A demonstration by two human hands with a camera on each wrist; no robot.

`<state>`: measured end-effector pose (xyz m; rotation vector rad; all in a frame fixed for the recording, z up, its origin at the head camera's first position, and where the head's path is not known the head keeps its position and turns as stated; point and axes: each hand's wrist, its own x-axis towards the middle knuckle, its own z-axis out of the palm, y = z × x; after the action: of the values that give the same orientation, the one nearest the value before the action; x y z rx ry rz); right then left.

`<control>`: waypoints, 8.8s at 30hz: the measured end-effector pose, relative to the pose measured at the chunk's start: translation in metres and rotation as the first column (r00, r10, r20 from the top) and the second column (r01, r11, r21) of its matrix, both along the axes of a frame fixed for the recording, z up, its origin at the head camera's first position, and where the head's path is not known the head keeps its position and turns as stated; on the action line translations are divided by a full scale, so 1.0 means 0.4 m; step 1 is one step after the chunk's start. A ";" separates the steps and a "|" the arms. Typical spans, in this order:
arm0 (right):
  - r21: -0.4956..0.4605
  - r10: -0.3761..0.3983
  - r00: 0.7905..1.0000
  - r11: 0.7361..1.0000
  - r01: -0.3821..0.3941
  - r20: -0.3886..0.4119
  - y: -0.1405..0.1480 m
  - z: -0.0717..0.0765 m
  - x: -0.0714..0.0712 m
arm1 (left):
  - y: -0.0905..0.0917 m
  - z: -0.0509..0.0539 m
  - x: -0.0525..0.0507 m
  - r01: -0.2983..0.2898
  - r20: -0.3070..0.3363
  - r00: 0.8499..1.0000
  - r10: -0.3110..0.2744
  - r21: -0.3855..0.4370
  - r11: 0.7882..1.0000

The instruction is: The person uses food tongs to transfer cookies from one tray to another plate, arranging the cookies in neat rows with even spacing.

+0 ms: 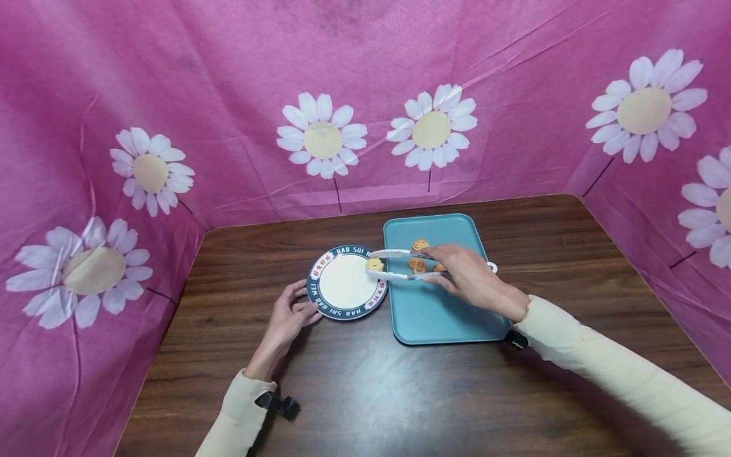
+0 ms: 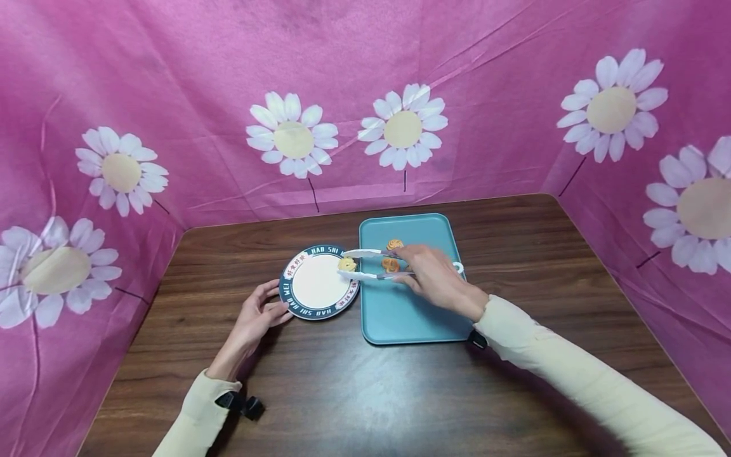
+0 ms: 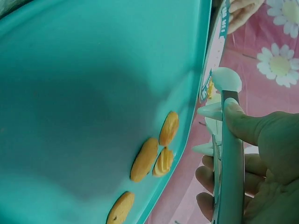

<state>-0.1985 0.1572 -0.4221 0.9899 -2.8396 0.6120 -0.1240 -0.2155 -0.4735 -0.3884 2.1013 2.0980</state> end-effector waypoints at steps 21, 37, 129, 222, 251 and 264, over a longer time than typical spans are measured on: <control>0.009 0.090 0.996 0.996 -0.090 0.016 -0.099 -0.016 -0.008 | -0.004 0.004 0.000 -0.003 0.009 1.000 0.003 0.004 1.000; 0.006 0.140 0.990 0.990 -0.140 0.007 -0.157 -0.034 -0.010 | 0.000 0.002 0.007 -0.012 0.029 1.000 0.013 -0.017 1.000; -0.001 0.093 0.995 0.996 -0.093 0.030 -0.139 0.000 -0.027 | -0.005 -0.003 0.006 0.001 0.031 1.000 -0.001 0.012 1.000; 0.042 -0.210 0.978 0.977 0.210 -0.008 0.158 -0.032 -0.030 | -0.010 0.000 0.005 0.004 0.008 1.000 -0.004 0.035 0.999; 0.061 -0.206 0.978 0.976 0.209 -0.041 0.170 -0.024 -0.022 | -0.010 0.001 0.008 0.016 0.013 1.000 -0.017 0.036 0.999; 0.040 -0.208 0.976 0.977 0.210 -0.058 0.174 -0.033 -0.020 | -0.006 -0.003 0.007 0.009 0.005 1.000 -0.009 0.031 0.999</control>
<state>-0.2065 0.2269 -0.4353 0.6882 -2.8703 0.4930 -0.1214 -0.2178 -0.4747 -0.3791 2.0617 2.1191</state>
